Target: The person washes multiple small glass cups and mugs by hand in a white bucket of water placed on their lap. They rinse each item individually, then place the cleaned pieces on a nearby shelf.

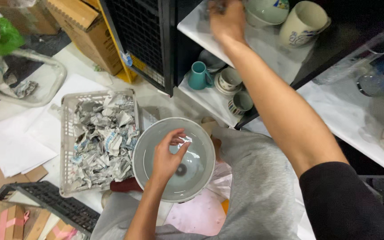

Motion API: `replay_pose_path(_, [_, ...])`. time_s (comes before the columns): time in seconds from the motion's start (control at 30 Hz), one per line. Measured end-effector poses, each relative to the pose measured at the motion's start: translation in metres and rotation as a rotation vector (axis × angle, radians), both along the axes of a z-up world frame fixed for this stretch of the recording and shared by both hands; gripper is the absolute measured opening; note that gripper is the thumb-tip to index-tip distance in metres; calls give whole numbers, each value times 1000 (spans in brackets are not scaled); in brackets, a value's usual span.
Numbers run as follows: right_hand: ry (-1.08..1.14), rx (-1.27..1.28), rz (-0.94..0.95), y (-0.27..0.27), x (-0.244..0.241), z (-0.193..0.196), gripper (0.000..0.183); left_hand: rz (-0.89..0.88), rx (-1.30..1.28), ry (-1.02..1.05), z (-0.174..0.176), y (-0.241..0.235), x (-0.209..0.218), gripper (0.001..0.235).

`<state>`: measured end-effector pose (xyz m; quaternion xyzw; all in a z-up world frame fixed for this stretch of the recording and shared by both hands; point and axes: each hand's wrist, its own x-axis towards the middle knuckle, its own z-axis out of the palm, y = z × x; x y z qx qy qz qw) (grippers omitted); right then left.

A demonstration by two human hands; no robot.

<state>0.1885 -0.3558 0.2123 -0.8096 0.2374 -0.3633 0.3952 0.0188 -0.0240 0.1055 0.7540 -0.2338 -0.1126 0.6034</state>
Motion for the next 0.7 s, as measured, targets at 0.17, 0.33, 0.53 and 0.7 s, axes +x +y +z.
replay_pose_path(0.17, [-85, 126, 158, 17, -18, 10, 32, -3, 25, -66, 5, 2, 1, 37])
replay_pose_path(0.33, [-38, -133, 208, 38, -58, 15, 41, 10, 31, -69, 9, -3, 4, 32])
replay_pose_path(0.53, [212, -723, 201, 49, -51, 19, 54, -29, 55, -98, 10, -5, -1, 31])
replay_pose_path(0.7, [338, -588, 151, 20, 0, 6, 49, -58, 140, -155, 14, 2, -2, 31])
